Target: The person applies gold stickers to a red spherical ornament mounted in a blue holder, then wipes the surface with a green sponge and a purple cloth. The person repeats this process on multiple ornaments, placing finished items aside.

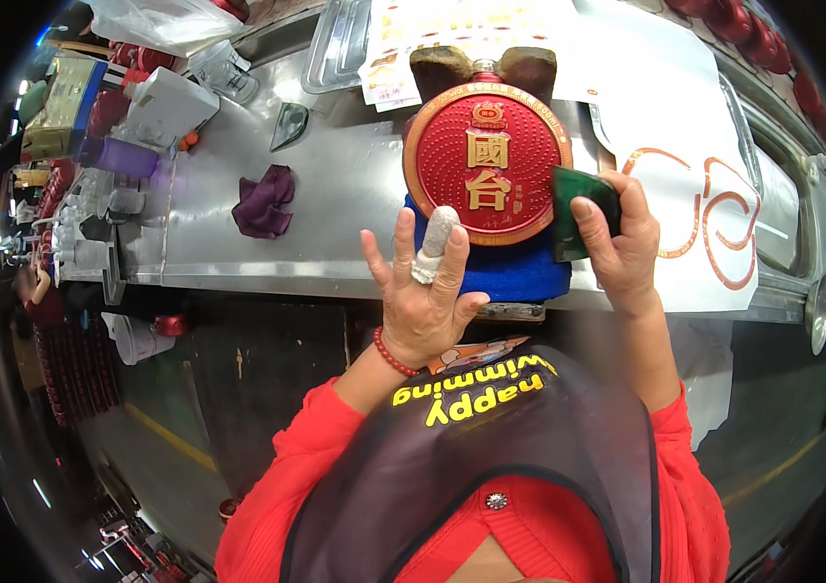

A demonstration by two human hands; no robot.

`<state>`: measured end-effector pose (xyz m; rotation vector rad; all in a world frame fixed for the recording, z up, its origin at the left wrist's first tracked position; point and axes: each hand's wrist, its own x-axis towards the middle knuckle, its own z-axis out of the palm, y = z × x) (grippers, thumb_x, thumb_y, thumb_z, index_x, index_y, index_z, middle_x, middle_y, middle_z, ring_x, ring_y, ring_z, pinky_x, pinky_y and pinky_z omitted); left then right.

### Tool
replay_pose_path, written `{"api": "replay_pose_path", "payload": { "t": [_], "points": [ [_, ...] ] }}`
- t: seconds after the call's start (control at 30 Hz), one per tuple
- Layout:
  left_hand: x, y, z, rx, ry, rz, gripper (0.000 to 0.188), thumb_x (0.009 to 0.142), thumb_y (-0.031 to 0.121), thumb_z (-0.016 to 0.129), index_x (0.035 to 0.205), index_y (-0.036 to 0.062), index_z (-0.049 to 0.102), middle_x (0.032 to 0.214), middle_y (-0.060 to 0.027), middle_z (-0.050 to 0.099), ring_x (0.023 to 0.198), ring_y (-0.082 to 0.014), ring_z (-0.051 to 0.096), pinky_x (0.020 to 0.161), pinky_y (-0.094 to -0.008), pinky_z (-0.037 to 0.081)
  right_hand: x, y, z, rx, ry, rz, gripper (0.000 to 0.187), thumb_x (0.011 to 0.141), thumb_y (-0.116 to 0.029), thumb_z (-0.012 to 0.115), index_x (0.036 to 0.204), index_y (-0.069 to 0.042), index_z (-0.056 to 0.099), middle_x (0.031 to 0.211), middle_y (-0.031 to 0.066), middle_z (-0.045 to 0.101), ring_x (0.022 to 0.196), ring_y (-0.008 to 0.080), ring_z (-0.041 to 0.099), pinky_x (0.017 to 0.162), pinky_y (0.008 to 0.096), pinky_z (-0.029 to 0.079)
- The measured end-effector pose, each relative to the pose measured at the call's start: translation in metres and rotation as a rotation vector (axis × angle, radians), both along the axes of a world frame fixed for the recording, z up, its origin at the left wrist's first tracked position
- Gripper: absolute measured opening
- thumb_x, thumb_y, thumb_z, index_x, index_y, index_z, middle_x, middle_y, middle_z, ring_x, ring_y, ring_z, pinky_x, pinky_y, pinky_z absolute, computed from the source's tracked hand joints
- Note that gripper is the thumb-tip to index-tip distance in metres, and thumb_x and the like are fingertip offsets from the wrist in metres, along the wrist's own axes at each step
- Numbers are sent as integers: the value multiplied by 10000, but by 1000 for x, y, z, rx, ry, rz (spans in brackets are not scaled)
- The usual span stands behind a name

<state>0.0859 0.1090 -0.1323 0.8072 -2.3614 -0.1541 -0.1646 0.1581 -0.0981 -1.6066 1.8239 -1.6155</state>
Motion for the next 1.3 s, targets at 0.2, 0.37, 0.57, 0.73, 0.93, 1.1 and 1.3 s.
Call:
{"api": "replay_pose_path", "payload": {
  "t": [0.2, 0.37, 0.57, 0.73, 0.93, 1.1, 1.3],
  "points": [
    [-12, -12, 14, 230, 184, -22, 994, 1011, 635, 456, 1625, -40, 61, 1667, -296, 184, 1557, -457, 152, 1197, -648, -17, -7, -4, -6, -7, -89, -4, 284, 967, -209, 746, 1125, -12, 616, 882, 77, 685, 774, 146, 631, 711, 277, 520],
    [-24, -34, 21, 546, 401, -72, 1076, 982, 527, 624, 1597, -91, -6, 1583, -314, 310, 1471, -417, 333, 1221, -536, 152, -2, 2, -6, -10, -133, -39, 291, 968, -211, 748, 1139, -11, 624, 897, 49, 671, 785, 118, 612, 716, 260, 513],
    [-22, -41, 18, 778, 591, -164, 1033, 976, 412, 693, 1606, -65, 28, 1598, -267, 308, 1478, -349, 329, 1229, -431, 229, -2, 13, 22, 38, -92, 218, 269, 922, -145, 783, 1118, -8, 660, 944, 67, 703, 860, 124, 668, 754, 260, 530],
    [-15, -43, 14, 795, 580, -192, 977, 1001, 396, 660, 1604, -77, 55, 1631, -269, 250, 1515, -335, 275, 1239, -418, 214, -23, -17, 29, 47, 18, -98, 285, 946, -166, 754, 1179, -22, 676, 947, 82, 724, 870, 141, 674, 782, 280, 540],
    [-10, -44, 7, 854, 573, -217, 925, 1033, 417, 597, 1605, -84, 72, 1644, -273, 234, 1529, -354, 264, 1243, -419, 209, -32, -54, 72, 217, 250, -128, 284, 939, -164, 733, 1184, -31, 680, 947, 163, 738, 903, 207, 730, 805, 341, 565],
    [-7, -43, 5, 820, 574, -226, 952, 1012, 433, 623, 1613, -65, 77, 1655, -280, 212, 1537, -391, 241, 1243, -438, 211, 22, -120, 126, 209, 525, 527, 278, 895, -161, 716, 1115, 8, 690, 916, 205, 740, 819, 357, 740, 753, 434, 577],
    [-11, -47, 7, 726, 520, -181, 1084, 920, 486, 732, 1607, -64, 100, 1619, -318, 254, 1501, -443, 292, 1227, -470, 246, 27, -163, 125, 237, 814, 296, 263, 917, -188, 651, 1057, 33, 662, 892, 279, 697, 878, 428, 701, 788, 474, 559]
  ]
}}
